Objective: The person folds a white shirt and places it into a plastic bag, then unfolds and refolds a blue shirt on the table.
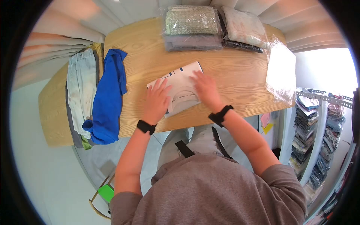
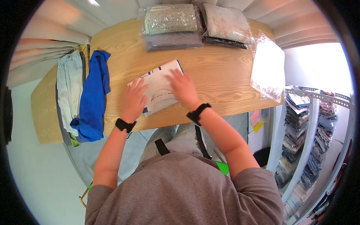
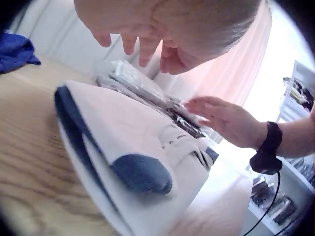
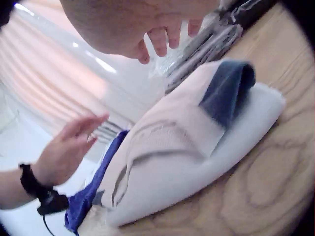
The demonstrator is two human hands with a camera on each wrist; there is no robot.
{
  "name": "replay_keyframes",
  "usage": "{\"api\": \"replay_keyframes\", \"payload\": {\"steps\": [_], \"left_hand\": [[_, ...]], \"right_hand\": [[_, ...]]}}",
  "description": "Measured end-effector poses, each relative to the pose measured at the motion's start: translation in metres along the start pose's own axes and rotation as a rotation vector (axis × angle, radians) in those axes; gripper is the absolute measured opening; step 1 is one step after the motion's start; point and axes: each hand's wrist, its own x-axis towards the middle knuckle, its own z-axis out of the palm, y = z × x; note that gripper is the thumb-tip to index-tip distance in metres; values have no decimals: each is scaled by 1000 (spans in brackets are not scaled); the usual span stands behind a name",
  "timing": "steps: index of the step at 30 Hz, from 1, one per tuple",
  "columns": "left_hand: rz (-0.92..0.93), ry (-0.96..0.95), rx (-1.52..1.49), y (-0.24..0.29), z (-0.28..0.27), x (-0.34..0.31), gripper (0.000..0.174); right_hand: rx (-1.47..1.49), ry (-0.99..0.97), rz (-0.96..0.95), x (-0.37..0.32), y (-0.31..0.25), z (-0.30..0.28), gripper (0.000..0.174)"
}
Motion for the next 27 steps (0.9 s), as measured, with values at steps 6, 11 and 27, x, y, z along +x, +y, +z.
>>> {"api": "replay_keyframes", "payload": {"steps": [6,11,27], "left_hand": [[-59,-160,386,-5,66,6,60],[-133,-171,347,-5,79,-1,68],[-138,-202,396,5,89,-7,75]], "right_hand": [[-211,-144,38,-20,-18,43,45],[-204,-189,23,-19,-10,48,49],[-552,293,919,-115,224,-124,56]]}}
